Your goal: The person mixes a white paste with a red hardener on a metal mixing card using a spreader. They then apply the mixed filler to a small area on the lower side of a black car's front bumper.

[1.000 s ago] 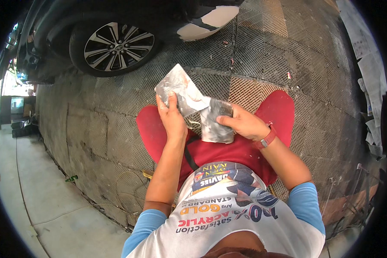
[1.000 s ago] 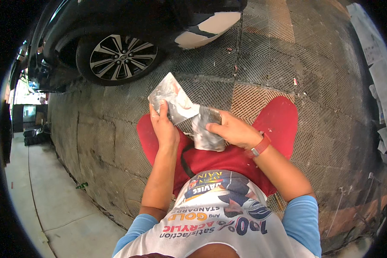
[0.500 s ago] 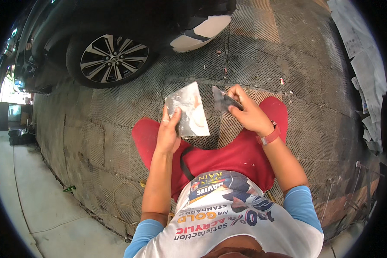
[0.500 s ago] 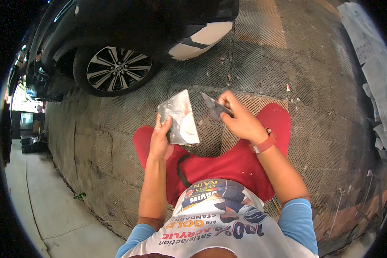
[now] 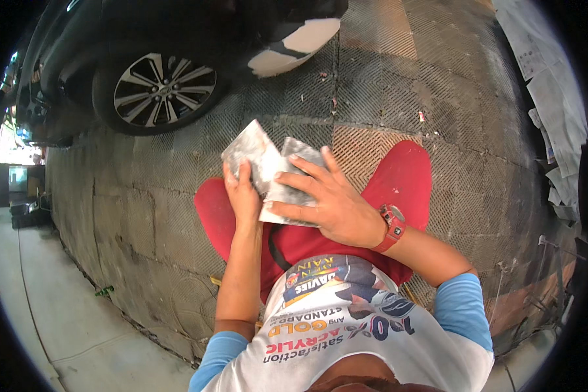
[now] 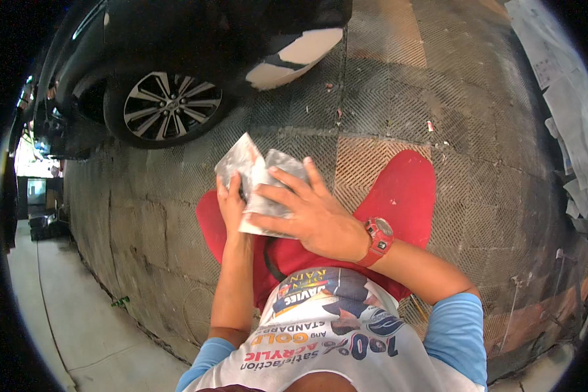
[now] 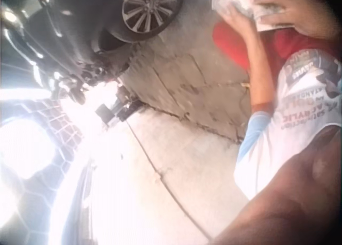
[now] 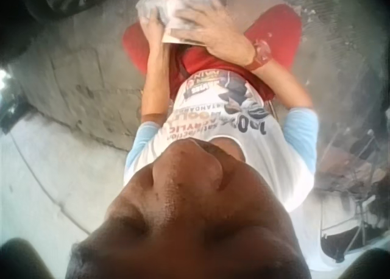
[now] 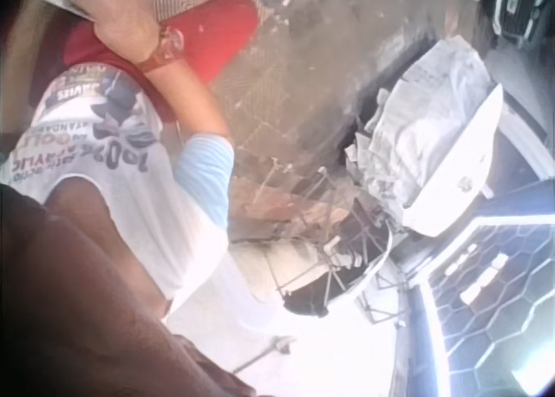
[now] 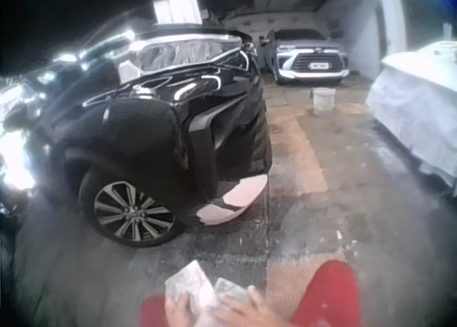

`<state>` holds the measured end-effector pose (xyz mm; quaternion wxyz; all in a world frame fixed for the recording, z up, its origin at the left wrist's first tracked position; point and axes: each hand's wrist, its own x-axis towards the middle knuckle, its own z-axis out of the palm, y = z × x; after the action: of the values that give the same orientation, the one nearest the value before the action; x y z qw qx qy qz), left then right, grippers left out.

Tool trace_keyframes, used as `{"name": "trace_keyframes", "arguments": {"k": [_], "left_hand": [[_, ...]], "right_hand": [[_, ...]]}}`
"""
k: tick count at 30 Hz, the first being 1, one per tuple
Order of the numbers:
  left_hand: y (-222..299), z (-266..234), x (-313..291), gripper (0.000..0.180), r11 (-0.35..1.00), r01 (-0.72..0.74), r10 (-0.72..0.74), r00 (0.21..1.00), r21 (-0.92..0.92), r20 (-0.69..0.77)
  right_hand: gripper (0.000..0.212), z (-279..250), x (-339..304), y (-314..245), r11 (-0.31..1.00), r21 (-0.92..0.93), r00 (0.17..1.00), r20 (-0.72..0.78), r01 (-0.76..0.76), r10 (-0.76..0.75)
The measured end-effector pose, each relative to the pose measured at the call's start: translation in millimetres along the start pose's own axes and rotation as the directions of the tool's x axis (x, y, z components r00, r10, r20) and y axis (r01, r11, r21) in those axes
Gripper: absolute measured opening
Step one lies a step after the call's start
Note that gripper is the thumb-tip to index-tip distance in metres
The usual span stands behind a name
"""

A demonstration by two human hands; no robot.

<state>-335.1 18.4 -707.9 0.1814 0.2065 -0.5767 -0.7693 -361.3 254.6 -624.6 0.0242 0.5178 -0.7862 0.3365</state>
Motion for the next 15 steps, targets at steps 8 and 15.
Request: {"name": "trace_keyframes", "arguments": {"k": [8, 15], "left_hand": [[16, 30, -16, 0.038, 0.960, 0.144, -0.136, 0.989, -0.239, 0.051], [-6, 18, -5, 0.040, 0.909, -0.127, 0.145, 0.989, 0.398, -0.016]], "right_hand": [[0.063, 39, -21, 86, 0.877, -0.428, 0.965, 0.040, -0.218, 0.259], [0.056, 17, -6, 40, 0.927, -0.326, 0.981, -0.014, -0.188, 0.195]]}}
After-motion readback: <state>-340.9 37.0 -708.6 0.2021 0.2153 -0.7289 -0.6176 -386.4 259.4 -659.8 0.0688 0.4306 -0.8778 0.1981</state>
